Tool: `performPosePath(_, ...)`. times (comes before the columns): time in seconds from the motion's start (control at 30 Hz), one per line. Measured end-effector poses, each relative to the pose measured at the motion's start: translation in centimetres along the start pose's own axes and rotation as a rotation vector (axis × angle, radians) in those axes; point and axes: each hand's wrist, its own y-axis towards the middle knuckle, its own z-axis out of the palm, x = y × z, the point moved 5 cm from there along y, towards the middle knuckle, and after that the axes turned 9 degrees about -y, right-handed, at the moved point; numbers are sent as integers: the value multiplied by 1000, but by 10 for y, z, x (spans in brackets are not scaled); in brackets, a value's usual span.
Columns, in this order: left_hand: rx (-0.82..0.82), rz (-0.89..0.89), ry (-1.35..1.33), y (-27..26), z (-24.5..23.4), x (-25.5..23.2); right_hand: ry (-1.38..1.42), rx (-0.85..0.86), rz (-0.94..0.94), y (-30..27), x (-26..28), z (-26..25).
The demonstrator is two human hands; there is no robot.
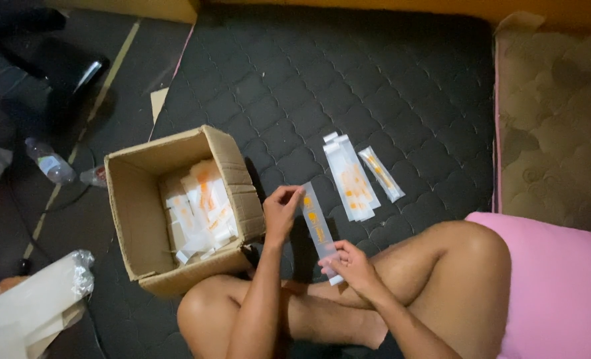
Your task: The person sits on the floor and repeatedly peels the backing off long strips of stickers with orange dots. They remove the backing from each strip and place the peeled strips on the floor next to a cardboard box.
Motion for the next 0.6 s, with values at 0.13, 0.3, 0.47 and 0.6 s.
performPosePath(0.13,-24,-83,-43,-3,-1,-7,55,-3,-73,13,-13,-1)
performPosePath(0.3,-116,-99,-148,-8,-15,-20,-14,-113,-86,8,-3,-18)
performPosePath(0.47,-164,-69,-164,-32,-36,-21,362,-188,-80,8,1,-41)
performPosePath(0.6,-180,-158,-183,-64,-35,0,863,-294,-154,32,-18,-59)
